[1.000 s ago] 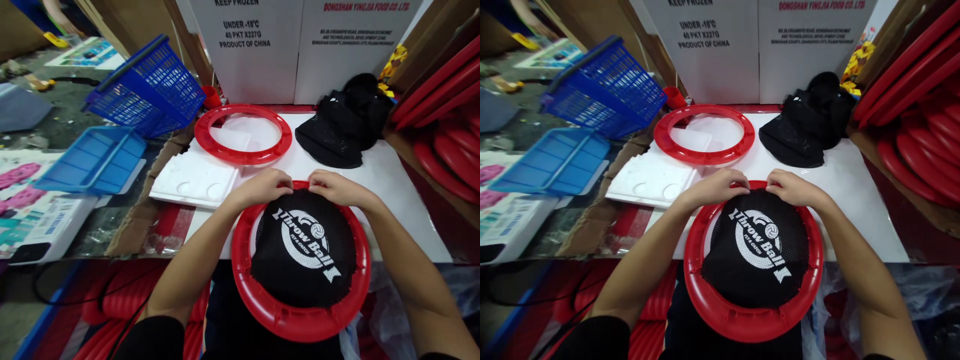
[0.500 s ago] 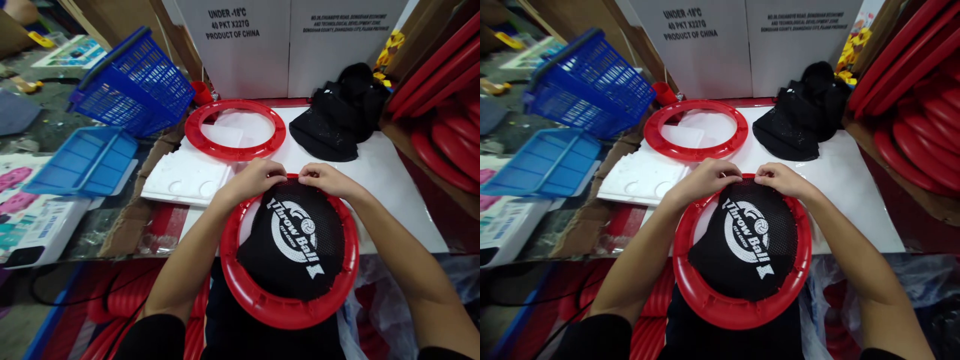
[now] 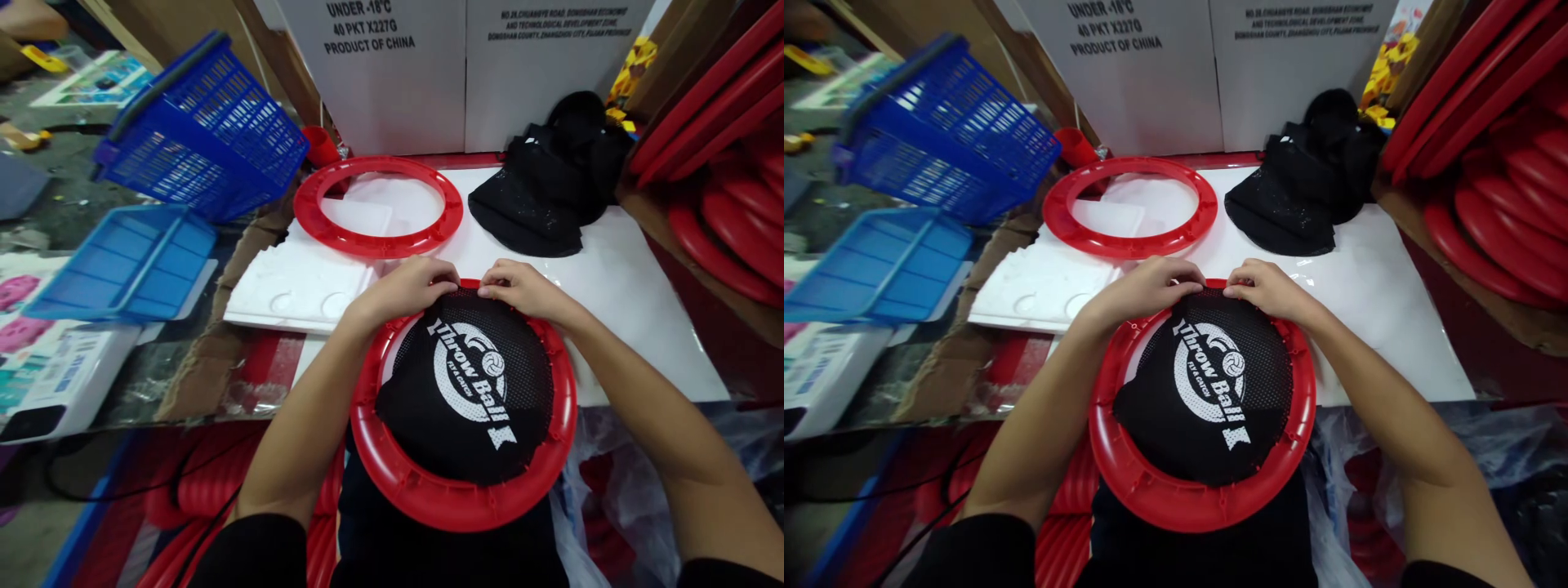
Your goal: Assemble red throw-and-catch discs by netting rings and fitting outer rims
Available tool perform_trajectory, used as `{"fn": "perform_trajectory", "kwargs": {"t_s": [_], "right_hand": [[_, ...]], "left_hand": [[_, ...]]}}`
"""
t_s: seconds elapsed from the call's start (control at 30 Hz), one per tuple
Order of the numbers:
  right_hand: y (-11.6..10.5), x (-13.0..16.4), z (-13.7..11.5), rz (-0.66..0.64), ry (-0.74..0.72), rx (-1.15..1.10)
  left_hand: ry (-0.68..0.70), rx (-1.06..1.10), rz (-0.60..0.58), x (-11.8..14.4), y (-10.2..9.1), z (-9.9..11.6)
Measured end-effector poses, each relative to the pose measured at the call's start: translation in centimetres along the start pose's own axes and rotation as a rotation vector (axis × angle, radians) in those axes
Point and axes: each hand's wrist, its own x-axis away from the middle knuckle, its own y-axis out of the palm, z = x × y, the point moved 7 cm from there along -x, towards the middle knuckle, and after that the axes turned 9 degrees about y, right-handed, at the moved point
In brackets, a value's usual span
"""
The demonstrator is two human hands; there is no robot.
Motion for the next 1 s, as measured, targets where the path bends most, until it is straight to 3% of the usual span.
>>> {"fn": "perform_trajectory", "kwargs": {"t_s": [0.23,0.43,0.67,1.0], "right_hand": [[-0.4,-0.2,-1.5,-0.046,-0.006,0.019],[0.8,-0.8,-3.6,-0.238,-0.173,0.009],[0.7,-1.7,-1.8,-0.172,-0.105,-0.105],[1.2,-2.1,-1.9,-0.099,-0.268,-0.013]], "left_hand": [[-0.045,0.074,0.009,0.1,0.2,-0.4],[-0.057,0.119,0.035,-0.1,0.3,-0.8],[-0.049,0.13,0.048,0.0,0.2,-0.8],[0.133,0.083,-0.109,0.0,0.9,0.3]]}}
